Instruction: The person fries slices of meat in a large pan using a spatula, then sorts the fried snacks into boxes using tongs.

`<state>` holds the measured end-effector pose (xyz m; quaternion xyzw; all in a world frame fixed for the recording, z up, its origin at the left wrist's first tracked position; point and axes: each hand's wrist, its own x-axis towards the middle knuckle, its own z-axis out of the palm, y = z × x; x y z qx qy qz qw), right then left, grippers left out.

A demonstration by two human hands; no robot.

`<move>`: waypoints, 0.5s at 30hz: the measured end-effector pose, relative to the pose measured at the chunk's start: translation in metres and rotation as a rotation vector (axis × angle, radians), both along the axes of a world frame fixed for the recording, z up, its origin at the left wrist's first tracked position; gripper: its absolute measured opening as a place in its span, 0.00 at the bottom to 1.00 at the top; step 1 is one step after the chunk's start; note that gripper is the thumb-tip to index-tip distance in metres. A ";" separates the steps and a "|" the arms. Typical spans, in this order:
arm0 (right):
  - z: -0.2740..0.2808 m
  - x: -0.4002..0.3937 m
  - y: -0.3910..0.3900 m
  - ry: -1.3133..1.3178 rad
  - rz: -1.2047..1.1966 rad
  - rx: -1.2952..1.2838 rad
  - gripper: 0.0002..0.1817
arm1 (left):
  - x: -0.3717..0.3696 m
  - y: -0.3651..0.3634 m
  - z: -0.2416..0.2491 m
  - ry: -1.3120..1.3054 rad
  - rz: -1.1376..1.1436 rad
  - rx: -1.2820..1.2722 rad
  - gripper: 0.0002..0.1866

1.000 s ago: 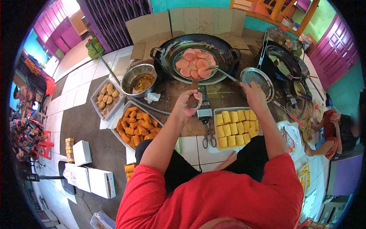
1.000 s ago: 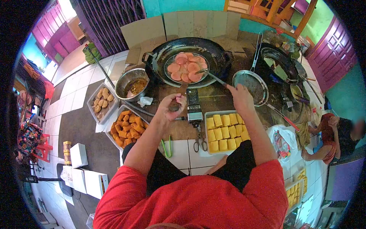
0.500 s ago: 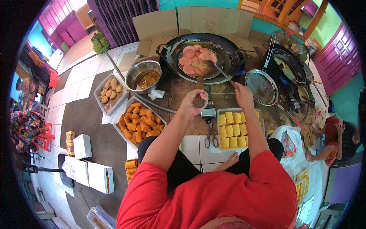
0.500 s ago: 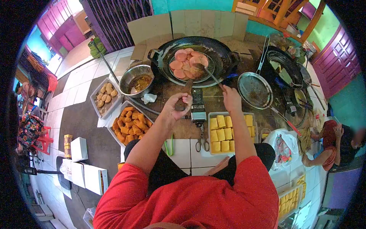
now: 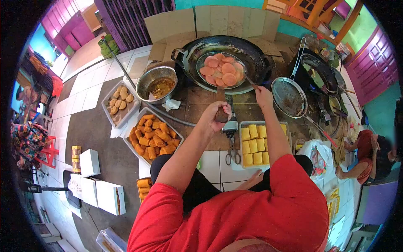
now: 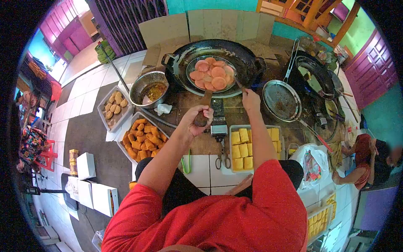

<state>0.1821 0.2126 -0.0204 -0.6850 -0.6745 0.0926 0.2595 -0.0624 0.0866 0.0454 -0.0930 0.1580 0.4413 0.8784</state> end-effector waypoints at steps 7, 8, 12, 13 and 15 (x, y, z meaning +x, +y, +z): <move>-0.035 -0.015 -0.040 1.007 -0.138 -0.287 0.19 | -0.001 0.003 -0.006 -0.015 0.031 -0.059 0.05; -0.038 -0.018 -0.046 1.032 -0.134 -0.290 0.19 | -0.001 0.003 -0.005 -0.005 0.032 -0.052 0.05; -0.043 -0.022 -0.062 1.151 -0.133 -0.303 0.19 | 0.001 0.007 -0.012 0.022 0.047 -0.038 0.05; -0.045 -0.022 -0.065 1.170 -0.133 -0.291 0.19 | 0.001 0.007 -0.014 -0.004 0.042 -0.045 0.06; -0.043 -0.022 -0.062 1.196 -0.148 -0.307 0.19 | 0.000 0.007 -0.014 -0.058 0.031 -0.056 0.06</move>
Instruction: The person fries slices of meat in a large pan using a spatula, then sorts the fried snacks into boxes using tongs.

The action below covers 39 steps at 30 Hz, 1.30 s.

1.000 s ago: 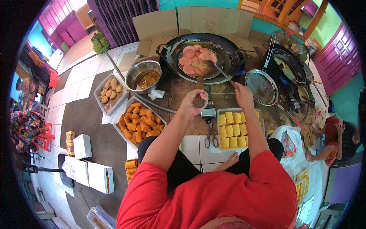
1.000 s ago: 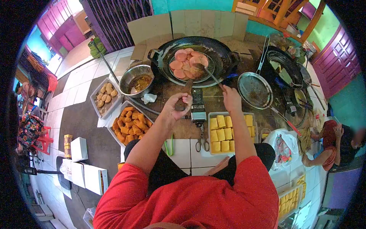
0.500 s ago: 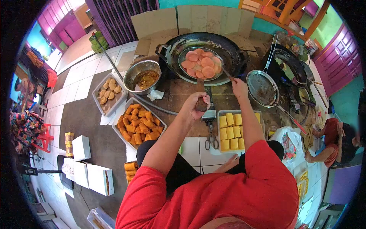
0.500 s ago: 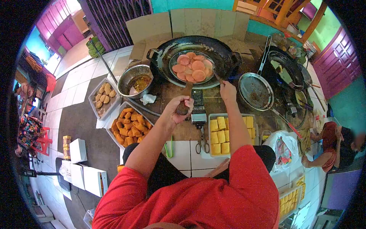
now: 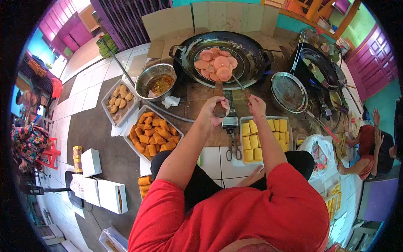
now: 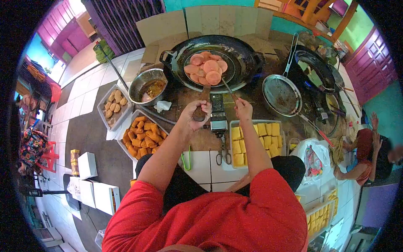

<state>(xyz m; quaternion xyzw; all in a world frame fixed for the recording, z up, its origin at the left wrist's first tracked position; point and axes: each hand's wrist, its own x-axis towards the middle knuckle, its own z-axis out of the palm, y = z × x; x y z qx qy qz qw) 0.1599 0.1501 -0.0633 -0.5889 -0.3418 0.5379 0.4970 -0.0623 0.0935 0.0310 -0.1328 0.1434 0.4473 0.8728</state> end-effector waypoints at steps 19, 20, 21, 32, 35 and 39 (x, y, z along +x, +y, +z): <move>0.030 0.012 -0.057 -1.110 0.186 0.691 0.19 | -0.011 0.001 0.004 -0.011 0.010 0.007 0.06; 0.035 0.016 -0.056 -1.121 0.197 0.685 0.19 | -0.012 0.005 0.006 -0.013 0.001 0.015 0.06; 0.042 0.018 -0.060 -1.128 0.208 0.671 0.19 | -0.015 0.006 0.006 -0.011 -0.010 0.014 0.06; 0.056 0.024 -0.078 -1.016 0.153 0.677 0.19 | -0.016 -0.007 0.013 0.008 0.013 0.056 0.05; 0.052 0.022 -0.080 -0.964 0.180 0.679 0.18 | -0.018 -0.004 0.000 -0.049 0.030 0.049 0.06; 0.027 0.020 -0.066 -1.035 0.203 0.613 0.18 | -0.012 -0.002 0.007 0.058 -0.031 -0.003 0.09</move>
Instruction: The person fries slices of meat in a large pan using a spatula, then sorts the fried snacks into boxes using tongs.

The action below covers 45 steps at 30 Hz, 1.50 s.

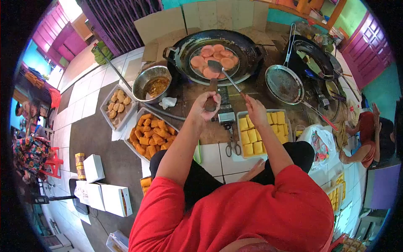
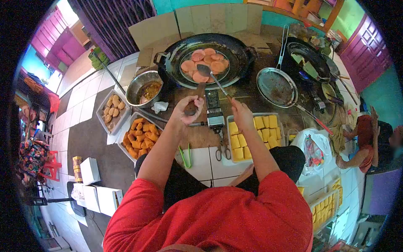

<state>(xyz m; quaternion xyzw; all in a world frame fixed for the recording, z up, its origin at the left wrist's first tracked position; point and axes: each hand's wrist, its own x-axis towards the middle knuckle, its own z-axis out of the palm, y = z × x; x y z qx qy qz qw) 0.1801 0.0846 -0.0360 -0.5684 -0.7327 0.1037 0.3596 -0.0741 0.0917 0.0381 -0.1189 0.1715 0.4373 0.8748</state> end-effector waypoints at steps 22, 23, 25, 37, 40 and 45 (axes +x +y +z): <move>0.013 0.026 0.044 0.241 -0.003 -0.121 0.17 | 0.004 -0.007 0.013 0.233 0.090 0.013 0.16; 0.014 0.025 0.043 0.255 -0.014 -0.171 0.17 | 0.004 -0.006 0.012 0.233 0.090 0.012 0.16; 0.025 0.021 0.037 0.288 -0.033 -0.272 0.17 | 0.003 -0.006 0.012 0.238 0.093 0.009 0.16; 0.043 0.024 -0.005 -0.094 0.052 0.009 0.18 | 0.004 -0.011 0.021 0.109 -0.014 0.044 0.09; 0.037 0.020 -0.007 0.048 -0.002 0.027 0.16 | 0.004 -0.017 0.014 0.032 0.012 0.001 0.06; 0.027 0.003 0.024 -0.026 -0.016 0.001 0.16 | 0.011 -0.015 0.020 0.016 -0.001 0.007 0.08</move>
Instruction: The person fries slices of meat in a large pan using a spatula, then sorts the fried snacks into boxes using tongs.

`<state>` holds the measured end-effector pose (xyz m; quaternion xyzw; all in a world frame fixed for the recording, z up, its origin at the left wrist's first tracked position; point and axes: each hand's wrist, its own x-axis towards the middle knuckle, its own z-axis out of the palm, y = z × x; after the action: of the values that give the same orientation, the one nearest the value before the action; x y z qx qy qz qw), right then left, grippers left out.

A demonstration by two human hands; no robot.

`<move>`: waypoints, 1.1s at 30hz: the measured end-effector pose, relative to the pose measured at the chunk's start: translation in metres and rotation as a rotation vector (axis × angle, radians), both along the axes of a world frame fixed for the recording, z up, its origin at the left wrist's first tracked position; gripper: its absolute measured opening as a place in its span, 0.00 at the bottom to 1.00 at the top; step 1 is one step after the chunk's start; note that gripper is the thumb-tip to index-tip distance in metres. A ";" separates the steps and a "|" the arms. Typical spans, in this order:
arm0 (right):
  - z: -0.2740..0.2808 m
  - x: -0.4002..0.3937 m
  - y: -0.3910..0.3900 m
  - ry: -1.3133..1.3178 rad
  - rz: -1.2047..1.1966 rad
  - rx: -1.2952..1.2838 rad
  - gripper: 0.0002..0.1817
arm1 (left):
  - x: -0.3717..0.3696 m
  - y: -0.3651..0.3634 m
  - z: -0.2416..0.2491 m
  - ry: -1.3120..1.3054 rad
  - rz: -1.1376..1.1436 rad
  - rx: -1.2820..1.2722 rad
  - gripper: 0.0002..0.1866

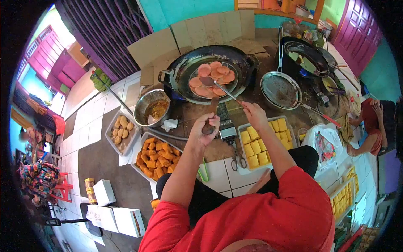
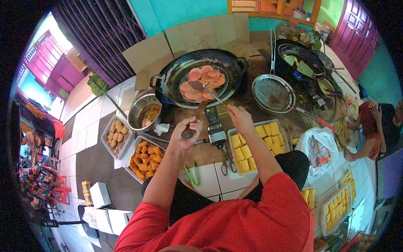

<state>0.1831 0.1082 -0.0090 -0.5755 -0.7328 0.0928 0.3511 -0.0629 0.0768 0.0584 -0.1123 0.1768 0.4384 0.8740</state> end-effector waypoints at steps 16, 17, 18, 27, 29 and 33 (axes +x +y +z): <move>-0.010 -0.030 0.104 0.163 -0.197 -0.062 0.16 | 0.008 0.003 -0.006 0.208 -0.021 0.114 0.07; -0.014 -0.033 0.110 0.155 -0.154 -0.056 0.16 | 0.009 0.002 -0.006 0.255 -0.002 0.131 0.08; -0.017 -0.038 0.113 0.150 -0.111 -0.056 0.16 | 0.013 -0.005 0.005 0.304 0.017 0.141 0.08; -0.022 -0.045 0.114 0.075 -0.155 -0.057 0.17 | 0.009 0.000 0.002 0.308 0.029 0.082 0.08; -0.020 -0.043 0.125 0.066 -0.217 -0.141 0.18 | 0.011 0.001 0.002 0.322 0.032 0.085 0.08; -0.040 -0.038 0.161 0.193 -0.213 -0.289 0.19 | 0.012 -0.002 0.001 0.376 0.023 0.148 0.09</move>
<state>0.1449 0.2690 -0.0490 -0.6823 -0.6099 0.2140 0.3415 -0.0507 0.0753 0.0592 0.0342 0.3027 0.4735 0.8265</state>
